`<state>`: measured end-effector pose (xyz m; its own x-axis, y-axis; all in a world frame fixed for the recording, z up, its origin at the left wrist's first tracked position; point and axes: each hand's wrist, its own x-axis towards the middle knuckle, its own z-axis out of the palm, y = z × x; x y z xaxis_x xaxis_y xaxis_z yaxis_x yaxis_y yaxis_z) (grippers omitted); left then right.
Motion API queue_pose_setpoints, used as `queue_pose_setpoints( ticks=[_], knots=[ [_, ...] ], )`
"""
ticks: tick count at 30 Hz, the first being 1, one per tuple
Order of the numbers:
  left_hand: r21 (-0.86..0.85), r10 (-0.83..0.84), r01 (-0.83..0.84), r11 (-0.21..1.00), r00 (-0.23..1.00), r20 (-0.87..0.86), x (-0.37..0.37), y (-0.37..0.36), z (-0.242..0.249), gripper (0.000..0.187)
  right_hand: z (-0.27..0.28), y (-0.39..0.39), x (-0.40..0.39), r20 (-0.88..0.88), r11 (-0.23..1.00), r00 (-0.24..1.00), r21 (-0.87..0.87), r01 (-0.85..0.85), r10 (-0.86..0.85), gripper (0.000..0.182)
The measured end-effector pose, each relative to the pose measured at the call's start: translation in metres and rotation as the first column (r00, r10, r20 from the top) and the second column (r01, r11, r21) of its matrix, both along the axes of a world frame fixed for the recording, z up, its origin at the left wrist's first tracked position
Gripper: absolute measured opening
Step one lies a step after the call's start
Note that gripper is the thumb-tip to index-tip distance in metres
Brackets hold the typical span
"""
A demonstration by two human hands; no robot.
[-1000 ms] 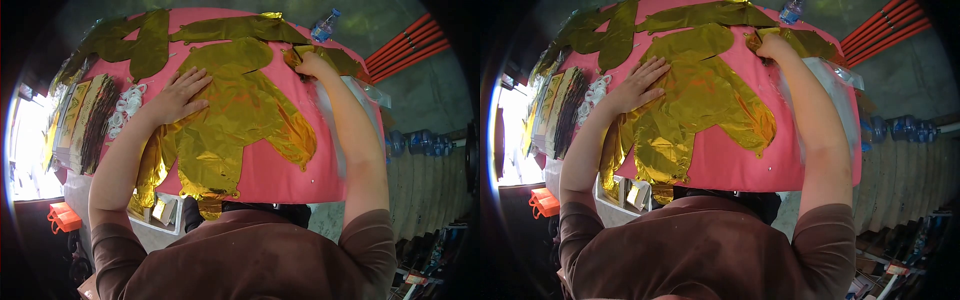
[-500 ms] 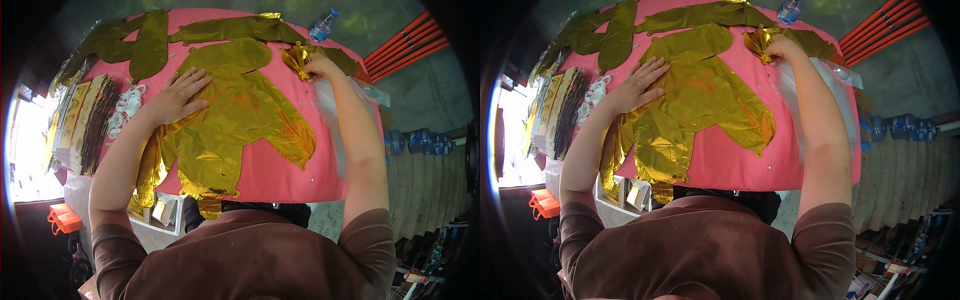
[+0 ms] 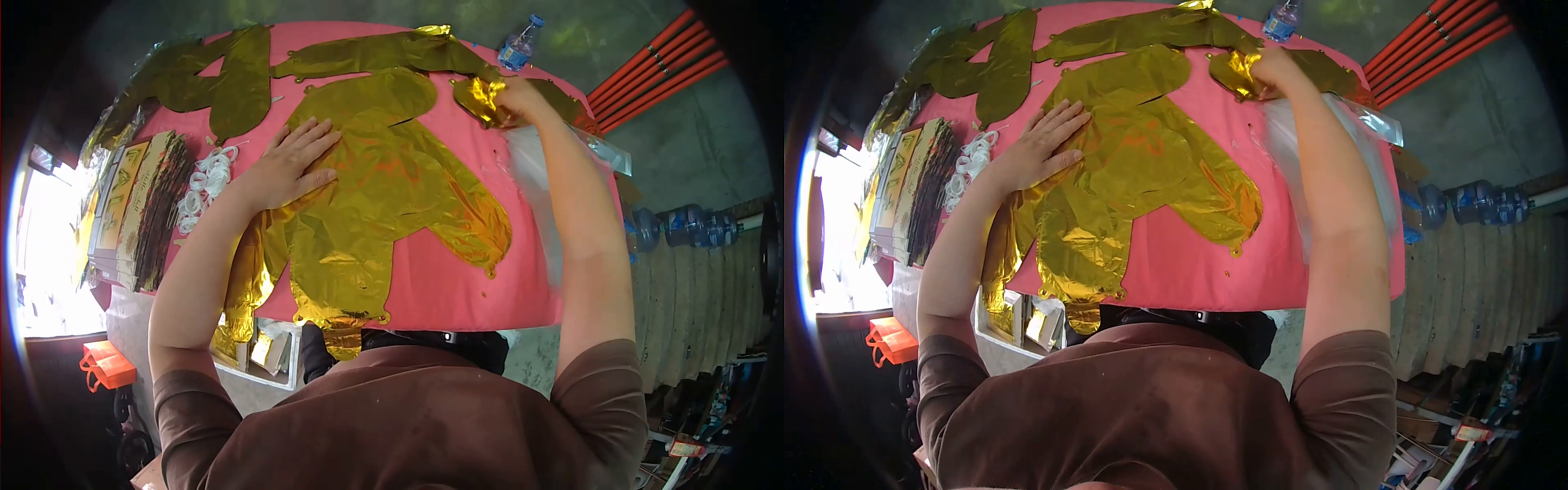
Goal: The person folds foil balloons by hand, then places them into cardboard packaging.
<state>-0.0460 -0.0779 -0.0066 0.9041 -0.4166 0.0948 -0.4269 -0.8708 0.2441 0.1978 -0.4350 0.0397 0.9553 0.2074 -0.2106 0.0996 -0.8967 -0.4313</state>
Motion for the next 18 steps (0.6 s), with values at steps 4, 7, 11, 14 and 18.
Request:
queue_pose_setpoints(
  ticks=[4,7,11,14,18],
  knots=[
    [-0.025,0.003,-0.003,1.0,1.0,-0.01,-0.001,-0.001,0.002,0.062,0.026,-0.043,0.031,0.357,0.991,0.927,0.106,0.08,-0.113,0.015],
    [-0.007,0.013,-0.013,1.0,0.999,-0.035,-0.003,-0.003,0.007,0.059,0.055,-0.069,0.027,0.264,0.976,0.963,-0.216,0.014,0.045,0.02],
    [-0.015,0.012,-0.012,1.0,0.999,-0.039,-0.004,-0.004,0.007,0.059,0.104,-0.118,0.027,0.297,0.904,0.891,0.361,0.228,-0.343,0.005],
    [-0.018,0.006,-0.007,1.0,1.0,-0.028,-0.002,-0.003,0.006,0.059,0.129,-0.175,0.041,0.151,0.768,0.858,0.54,0.345,-0.491,0.006],
    [-0.018,0.007,-0.008,1.0,0.999,-0.033,-0.003,-0.003,0.007,0.061,0.183,-0.199,0.027,0.125,0.332,0.742,0.933,0.137,-0.659,0.018]
  ],
)
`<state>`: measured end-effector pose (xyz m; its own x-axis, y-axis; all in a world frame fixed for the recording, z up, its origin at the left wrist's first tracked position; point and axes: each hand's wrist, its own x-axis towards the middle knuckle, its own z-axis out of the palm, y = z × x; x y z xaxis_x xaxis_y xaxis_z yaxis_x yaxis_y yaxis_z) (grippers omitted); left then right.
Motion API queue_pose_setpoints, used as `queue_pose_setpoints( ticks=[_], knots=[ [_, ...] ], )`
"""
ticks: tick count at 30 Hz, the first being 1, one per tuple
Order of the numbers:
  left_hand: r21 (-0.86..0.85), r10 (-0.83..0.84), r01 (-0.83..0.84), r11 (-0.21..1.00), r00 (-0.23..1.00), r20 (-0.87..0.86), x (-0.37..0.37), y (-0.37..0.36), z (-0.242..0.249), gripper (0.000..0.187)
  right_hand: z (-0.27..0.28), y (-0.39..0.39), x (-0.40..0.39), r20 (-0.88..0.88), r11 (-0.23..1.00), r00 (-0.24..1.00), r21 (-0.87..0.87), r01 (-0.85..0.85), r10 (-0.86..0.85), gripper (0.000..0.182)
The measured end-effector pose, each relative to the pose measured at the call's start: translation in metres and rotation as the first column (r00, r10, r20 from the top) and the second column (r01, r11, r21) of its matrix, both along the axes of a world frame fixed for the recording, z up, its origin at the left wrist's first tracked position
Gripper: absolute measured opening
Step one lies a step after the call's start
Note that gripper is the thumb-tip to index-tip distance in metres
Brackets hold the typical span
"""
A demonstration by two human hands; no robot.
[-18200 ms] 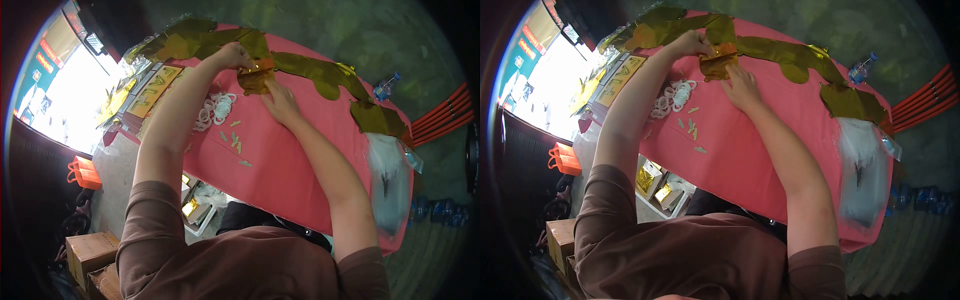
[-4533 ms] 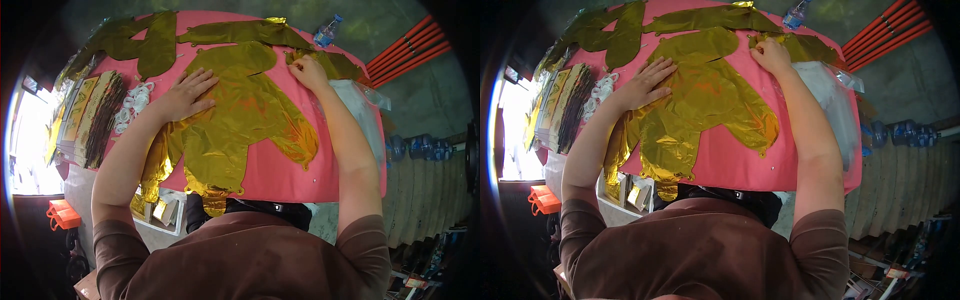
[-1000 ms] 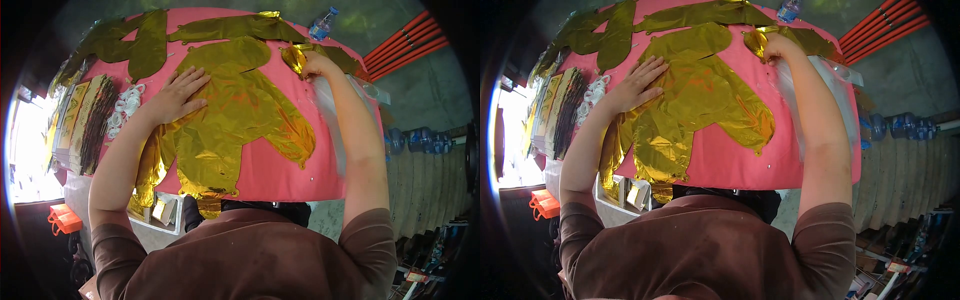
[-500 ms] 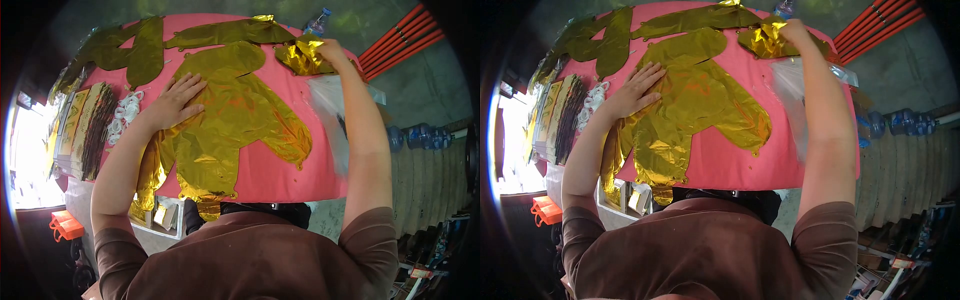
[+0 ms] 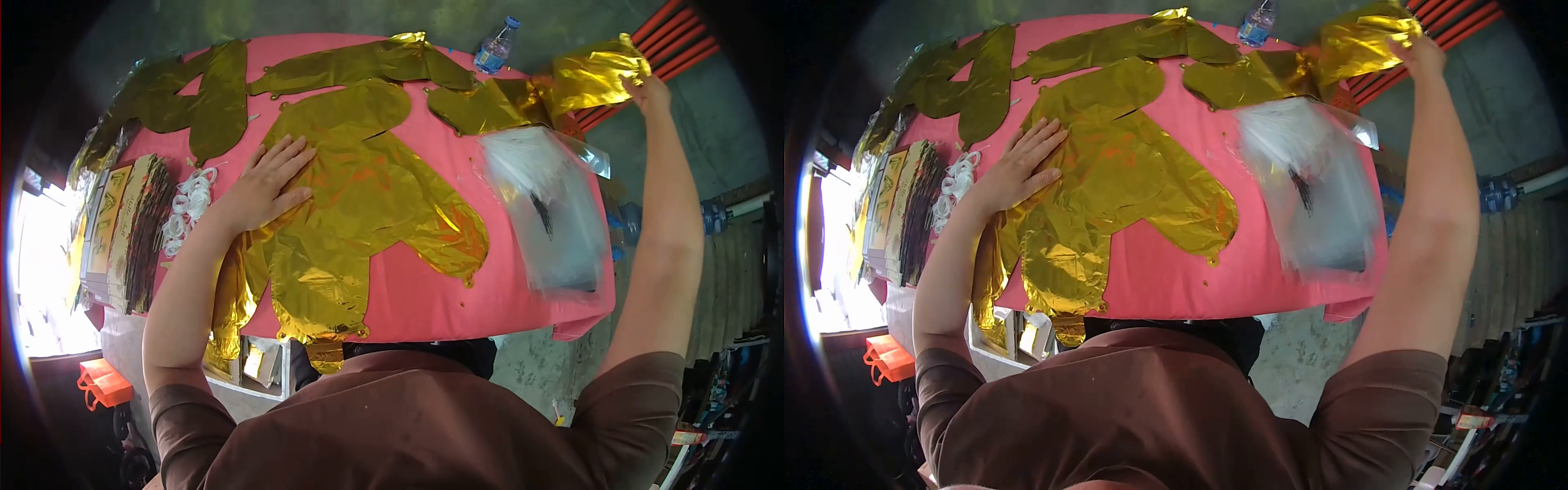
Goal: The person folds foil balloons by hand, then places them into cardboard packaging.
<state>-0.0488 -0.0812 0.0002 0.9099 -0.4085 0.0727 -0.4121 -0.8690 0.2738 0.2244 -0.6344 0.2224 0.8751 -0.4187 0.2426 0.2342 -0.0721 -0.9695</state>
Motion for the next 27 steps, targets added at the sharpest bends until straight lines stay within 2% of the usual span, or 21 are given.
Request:
queue_pose_setpoints(
  ticks=[2,4,6,8,10,12,14,15,16,17,19,21,24,26,27],
  knots=[
    [-0.005,-0.002,0.002,1.0,1.0,-0.001,0.0,0.0,0.0,0.061,0.036,-0.032,0.018,0.164,0.967,0.985,-0.239,0.091,-0.052,0.024],
    [0.005,-0.001,0.001,1.0,1.0,0.016,0.001,0.002,-0.004,0.061,0.067,-0.031,0.011,0.432,0.941,0.898,-0.26,0.218,-0.088,0.022],
    [0.005,-0.002,0.002,1.0,1.0,0.016,0.001,0.001,-0.002,0.06,0.116,-0.074,0.04,0.613,0.916,0.79,-0.307,0.259,-0.018,0.028],
    [0.005,0.001,-0.001,1.0,1.0,0.014,0.001,0.0,-0.002,0.06,0.173,-0.085,0.045,0.56,0.845,0.829,-0.452,0.286,0.019,0.038],
    [0.002,0.009,-0.009,1.0,1.0,0.012,0.001,0.0,-0.002,0.06,0.185,-0.016,-0.006,0.761,0.851,0.638,-0.41,0.327,0.121,0.028],
    [-0.002,0.012,-0.012,1.0,1.0,0.009,0.0,-0.001,-0.001,0.06,0.182,0.065,-0.061,0.838,0.853,0.476,-0.436,0.287,0.268,0.022],
    [-0.004,0.022,-0.022,1.0,1.0,0.006,0.001,-0.002,0.0,0.06,0.187,0.104,-0.092,0.808,0.9,0.504,-0.417,0.123,0.305,0.022],
    [-0.005,0.01,-0.01,1.0,1.0,0.014,0.001,-0.002,-0.001,0.06,0.184,0.124,-0.106,0.777,0.923,0.522,-0.382,-0.054,0.352,0.021],
    [-0.006,0.011,-0.011,1.0,1.0,0.019,0.0,0.001,-0.002,0.06,0.176,0.143,-0.123,0.777,0.922,0.515,-0.379,-0.078,0.363,0.021],
    [-0.002,0.047,-0.047,0.999,0.999,0.015,-0.001,0.003,-0.006,0.06,0.163,0.164,-0.143,0.719,0.916,0.609,-0.4,-0.031,0.334,0.018],
    [-0.012,-0.022,0.023,1.0,0.996,0.082,0.004,0.006,-0.014,0.062,0.146,0.191,-0.15,0.652,0.908,0.688,-0.418,-0.026,0.32,0.016],
    [0.003,-0.001,0.001,1.0,0.996,0.084,0.006,0.007,-0.017,0.063,0.129,0.208,-0.148,0.58,0.854,0.644,-0.455,-0.251,0.499,0.017],
    [0.018,0.004,-0.006,1.0,0.996,0.091,0.006,0.007,-0.02,0.064,0.106,0.221,-0.148,0.477,0.7,0.512,-0.489,-0.521,0.714,0.021],
    [0.018,0.016,-0.018,1.0,0.996,0.089,0.007,0.006,-0.022,0.064,0.088,0.241,-0.158,0.466,0.682,0.498,-0.505,-0.529,0.731,0.022],
    [0.022,0.018,-0.021,1.0,0.996,0.09,0.008,0.006,-0.023,0.064,0.077,0.257,-0.176,0.468,0.773,0.615,-0.367,-0.518,0.635,0.019]
  ],
)
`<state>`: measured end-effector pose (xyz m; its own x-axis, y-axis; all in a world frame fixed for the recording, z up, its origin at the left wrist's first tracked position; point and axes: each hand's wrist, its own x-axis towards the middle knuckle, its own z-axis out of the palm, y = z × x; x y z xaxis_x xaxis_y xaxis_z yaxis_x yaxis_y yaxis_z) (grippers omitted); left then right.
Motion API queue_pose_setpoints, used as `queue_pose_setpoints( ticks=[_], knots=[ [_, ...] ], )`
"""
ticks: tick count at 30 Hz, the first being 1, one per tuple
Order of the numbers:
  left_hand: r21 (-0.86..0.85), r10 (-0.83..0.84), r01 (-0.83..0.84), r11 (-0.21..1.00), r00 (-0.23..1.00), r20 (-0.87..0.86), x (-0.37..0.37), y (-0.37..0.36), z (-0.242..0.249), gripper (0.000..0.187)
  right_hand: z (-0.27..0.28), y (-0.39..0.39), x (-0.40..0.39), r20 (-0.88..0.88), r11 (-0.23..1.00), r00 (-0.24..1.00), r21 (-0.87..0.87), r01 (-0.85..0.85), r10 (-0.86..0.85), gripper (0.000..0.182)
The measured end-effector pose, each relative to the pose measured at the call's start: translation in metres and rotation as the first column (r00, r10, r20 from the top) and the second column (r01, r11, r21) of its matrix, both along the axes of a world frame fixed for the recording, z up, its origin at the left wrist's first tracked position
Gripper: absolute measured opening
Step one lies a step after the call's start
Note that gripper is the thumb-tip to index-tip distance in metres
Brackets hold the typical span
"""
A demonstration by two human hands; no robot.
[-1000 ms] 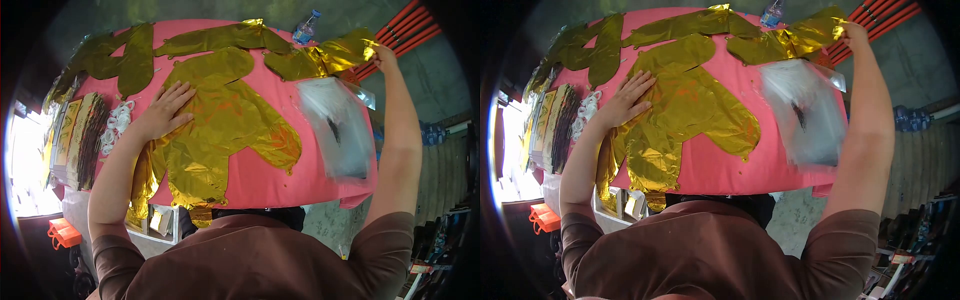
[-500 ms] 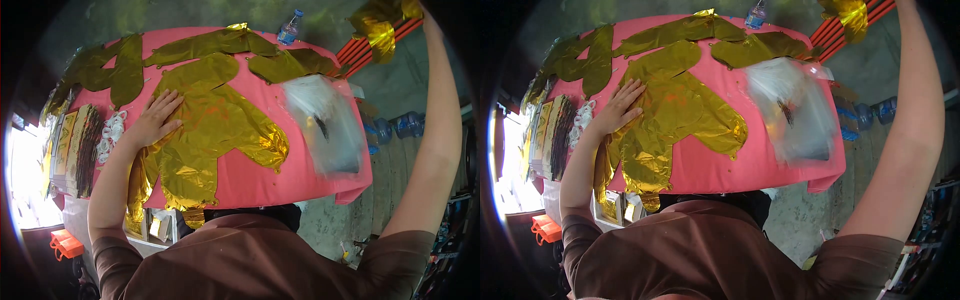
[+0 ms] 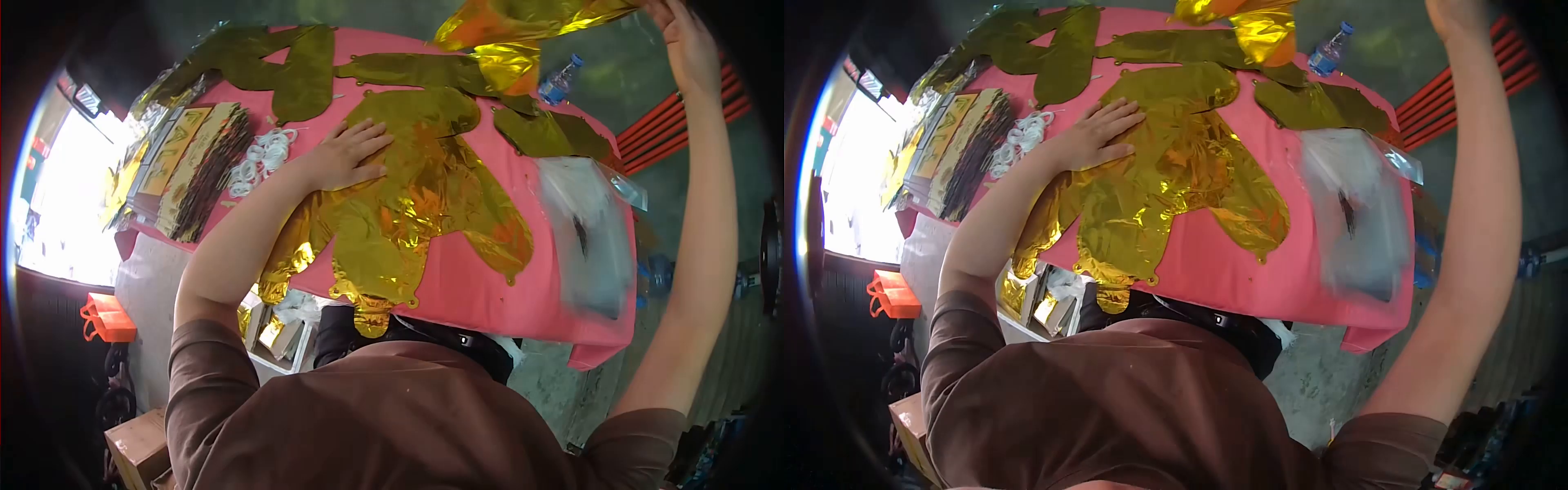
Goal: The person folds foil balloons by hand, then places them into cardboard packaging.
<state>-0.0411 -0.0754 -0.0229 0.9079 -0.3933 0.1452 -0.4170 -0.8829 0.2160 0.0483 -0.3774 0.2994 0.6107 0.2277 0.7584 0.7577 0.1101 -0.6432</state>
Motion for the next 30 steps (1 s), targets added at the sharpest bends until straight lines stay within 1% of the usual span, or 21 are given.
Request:
queue_pose_setpoints(
  ticks=[3,4,5,6,7,8,10,14,15,16,17,18,19,21,22,23,25,27,28,29,30],
  knots=[
    [0.008,0.012,-0.012,1.0,1.0,0.008,0.002,0.001,-0.003,0.064,-0.033,0.017,-0.028,-0.07,0.997,0.994,0.005,-0.08,0.08,0.02],
    [0.013,0.007,-0.008,1.0,1.0,0.015,0.002,0.001,-0.004,0.065,-0.046,0.006,-0.02,0.008,0.965,0.975,-0.146,-0.219,0.222,0.021],
    [0.009,0.019,-0.019,1.0,1.0,0.015,0.003,0.001,-0.004,0.065,-0.059,-0.001,-0.013,0.013,0.948,0.976,-0.24,-0.208,0.218,0.03],
    [0.013,0.011,-0.012,1.0,1.0,0.022,0.003,0.001,-0.005,0.065,-0.082,-0.004,-0.021,0.044,0.961,0.987,-0.239,-0.141,0.156,0.023],
    [0.017,0.003,-0.004,1.0,1.0,0.027,0.003,0.0,-0.005,0.065,-0.098,0.004,-0.048,0.088,0.907,0.956,-0.349,-0.235,0.282,0.019],
    [0.013,0.014,-0.014,1.0,1.0,0.025,0.002,-0.001,-0.003,0.065,-0.115,0.007,-0.069,0.104,0.903,0.952,-0.36,-0.235,0.289,0.015],
    [0.079,0.026,-0.022,0.997,0.999,-0.039,-0.001,-0.003,0.006,0.063,-0.142,0.006,-0.093,0.094,0.833,0.906,-0.442,-0.333,0.412,0.015],
    [0.105,-0.033,0.039,0.994,0.998,-0.06,0.004,0.001,0.003,0.059,-0.177,0.0,-0.138,-0.139,0.735,0.933,-0.581,-0.349,0.333,0.012],
    [0.138,-0.054,0.051,0.989,0.998,0.015,0.005,0.002,0.001,0.058,-0.182,-0.002,-0.14,-0.14,0.735,0.933,-0.581,-0.35,0.333,0.012],
    [0.172,-0.076,0.06,0.983,0.993,0.089,0.005,0.003,-0.002,0.058,-0.187,-0.003,-0.141,-0.122,0.599,0.912,-0.719,-0.354,0.392,0.013],
    [0.171,-0.076,0.06,0.983,0.993,0.086,0.006,0.003,-0.004,0.058,-0.19,-0.004,-0.142,-0.115,0.443,0.884,-0.832,-0.335,0.453,0.015],
    [0.178,-0.074,0.055,0.983,0.992,0.102,0.006,0.003,-0.004,0.058,-0.191,-0.002,-0.146,-0.116,0.379,0.88,-0.871,-0.313,0.461,0.017],
    [0.185,-0.071,0.049,0.982,0.991,0.117,0.006,0.003,-0.005,0.058,-0.19,-0.002,-0.146,-0.12,0.379,0.879,-0.869,-0.317,0.461,0.017],
    [0.173,-0.078,0.06,0.983,0.992,0.101,0.007,0.002,-0.004,0.058,-0.187,0.0,-0.143,-0.37,0.418,0.823,-0.727,-0.545,0.43,0.016],
    [0.161,-0.086,0.07,0.985,0.992,0.09,0.007,0.001,-0.003,0.058,-0.186,0.001,-0.139,-0.514,0.498,0.736,-0.542,-0.677,0.441,0.015],
    [0.161,-0.08,0.065,0.985,0.993,0.088,0.006,0.001,-0.002,0.058,-0.187,0.001,-0.132,-0.515,0.495,0.732,-0.54,-0.681,0.445,0.015],
    [0.098,-0.037,0.033,0.995,0.998,0.042,0.005,0.0,-0.003,0.058,-0.196,0.003,-0.114,-0.639,0.584,0.493,-0.083,-0.808,0.591,0.012],
    [0.087,-0.035,0.032,0.996,0.999,0.026,0.005,0.002,-0.003,0.057,-0.212,0.02,-0.098,-0.677,0.672,0.51,-0.031,-0.74,0.53,0.019],
    [0.074,-0.035,0.033,0.997,0.999,0.018,0.005,0.002,-0.003,0.056,-0.23,0.035,-0.094,-0.535,0.748,0.737,-0.261,-0.61,0.414,0.023],
    [0.078,-0.036,0.035,0.996,0.999,0.017,0.003,0.0,0.001,0.056,-0.249,0.052,-0.092,-0.328,0.791,0.901,-0.452,-0.413,0.283,0.027],
    [0.087,-0.022,0.023,0.996,1.0,-0.008,-0.001,-0.001,0.008,0.056,-0.262,0.063,-0.089,-0.152,0.734,0.952,-0.609,-0.301,0.265,0.031]
  ],
)
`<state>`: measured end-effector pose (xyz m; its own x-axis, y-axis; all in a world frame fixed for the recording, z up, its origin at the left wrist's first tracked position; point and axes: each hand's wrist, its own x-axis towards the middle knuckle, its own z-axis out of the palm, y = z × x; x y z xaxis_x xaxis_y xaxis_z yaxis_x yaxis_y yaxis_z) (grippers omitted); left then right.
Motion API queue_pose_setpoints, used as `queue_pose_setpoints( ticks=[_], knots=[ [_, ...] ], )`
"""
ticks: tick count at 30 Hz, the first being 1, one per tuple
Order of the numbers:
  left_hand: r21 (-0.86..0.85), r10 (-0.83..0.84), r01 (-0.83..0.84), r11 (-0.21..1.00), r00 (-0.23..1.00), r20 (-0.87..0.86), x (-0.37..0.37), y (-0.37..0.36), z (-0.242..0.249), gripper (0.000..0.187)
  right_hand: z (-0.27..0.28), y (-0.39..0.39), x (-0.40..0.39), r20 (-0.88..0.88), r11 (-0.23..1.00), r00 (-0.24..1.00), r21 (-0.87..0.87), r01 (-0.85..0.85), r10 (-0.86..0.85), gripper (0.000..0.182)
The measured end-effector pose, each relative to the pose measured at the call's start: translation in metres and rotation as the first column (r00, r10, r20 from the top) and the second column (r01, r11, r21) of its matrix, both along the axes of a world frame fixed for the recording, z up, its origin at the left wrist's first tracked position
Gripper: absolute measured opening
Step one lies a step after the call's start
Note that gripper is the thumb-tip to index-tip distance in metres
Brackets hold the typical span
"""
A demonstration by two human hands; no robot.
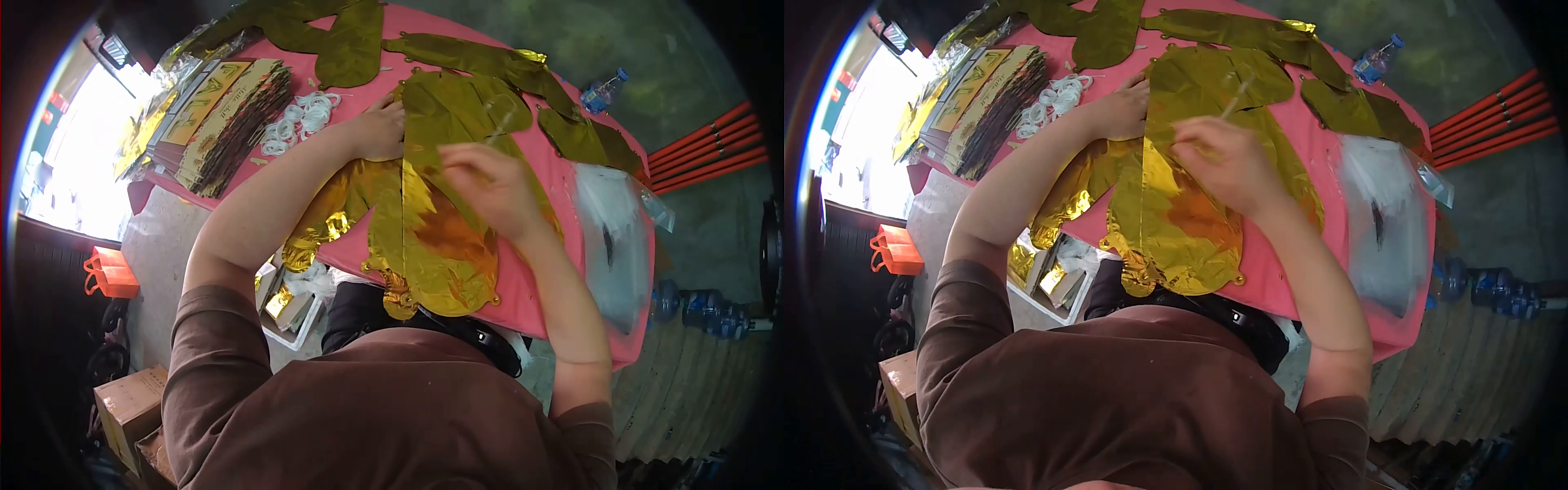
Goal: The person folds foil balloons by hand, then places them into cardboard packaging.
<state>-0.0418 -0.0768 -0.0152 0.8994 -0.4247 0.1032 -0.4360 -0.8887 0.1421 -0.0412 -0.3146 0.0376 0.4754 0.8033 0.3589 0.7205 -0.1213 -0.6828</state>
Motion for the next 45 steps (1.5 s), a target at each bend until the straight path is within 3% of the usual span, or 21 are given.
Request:
queue_pose_setpoints(
  ticks=[1,2,4,7,11,13,14,16,17,19,22,26,35,45],
  knots=[
    [0.01,0.014,-0.014,1.0,1.0,-0.026,-0.002,-0.001,0.004,0.056,-0.011,0.009,0.002,0.216,0.995,0.976,-0.103,0.005,0.017,0.038],
    [0.013,0.015,-0.014,1.0,1.0,-0.026,0.001,0.0,0.0,0.056,-0.024,0.016,0.003,0.216,0.995,0.976,-0.099,0.005,0.017,0.038],
    [0.137,0.059,-0.052,0.989,0.997,-0.046,0.007,0.004,-0.008,0.055,-0.042,0.029,0.005,0.377,0.961,0.926,-0.247,0.12,-0.018,0.057],
    [0.055,0.029,-0.031,0.998,0.999,0.03,0.007,0.006,-0.014,0.053,-0.055,0.037,0.011,0.341,0.923,0.934,-0.317,0.22,-0.106,0.07],
    [-0.016,0.026,-0.024,1.0,0.988,0.153,0.006,0.008,-0.014,0.046,-0.058,0.038,0.012,0.372,0.911,0.922,-0.336,0.238,-0.104,0.072],
    [-0.241,-0.024,-0.003,0.971,0.994,-0.111,0.002,0.011,0.012,0.042,-0.055,0.037,0.012,0.37,0.884,0.923,-0.391,0.255,-0.103,0.073],
    [-0.24,-0.02,-0.009,0.971,0.993,-0.116,-0.001,0.011,0.025,0.042,-0.054,0.037,0.011,0.366,0.886,0.925,-0.391,0.25,-0.099,0.073],
    [-0.087,0.009,-0.04,0.995,0.944,-0.33,-0.006,0.011,0.041,0.038,-0.053,0.037,0.012,0.375,0.867,0.922,-0.423,0.263,-0.096,0.073],
    [-0.087,0.01,-0.041,0.995,0.943,-0.332,-0.01,0.013,0.036,0.038,-0.053,0.037,0.012,0.373,0.868,0.923,-0.423,0.261,-0.095,0.073],
    [-0.147,-0.013,0.01,0.989,1.0,-0.019,-0.022,0.019,0.018,0.041,-0.054,0.037,0.013,0.365,0.87,0.926,-0.423,0.253,-0.092,0.073],
    [-0.061,0.014,-0.007,0.998,0.993,0.118,-0.028,0.018,0.006,0.046,-0.052,0.034,0.014,0.363,0.872,0.929,-0.43,0.233,-0.069,0.072],
    [0.005,0.006,-0.006,1.0,0.995,0.099,-0.027,0.014,0.009,0.049,-0.046,0.029,0.017,0.341,0.87,0.939,-0.452,0.196,-0.034,0.07],
    [-0.132,-0.092,0.104,0.986,0.991,0.097,-0.024,0.017,0.007,0.048,-0.046,0.034,0.011,0.339,0.856,0.937,-0.458,0.24,-0.082,0.069],
    [-0.153,-0.064,0.077,0.985,0.994,0.089,-0.026,0.019,0.003,0.048,-0.051,0.05,0.009,0.358,0.857,0.923,-0.423,0.295,-0.141,0.071]
  ],
)
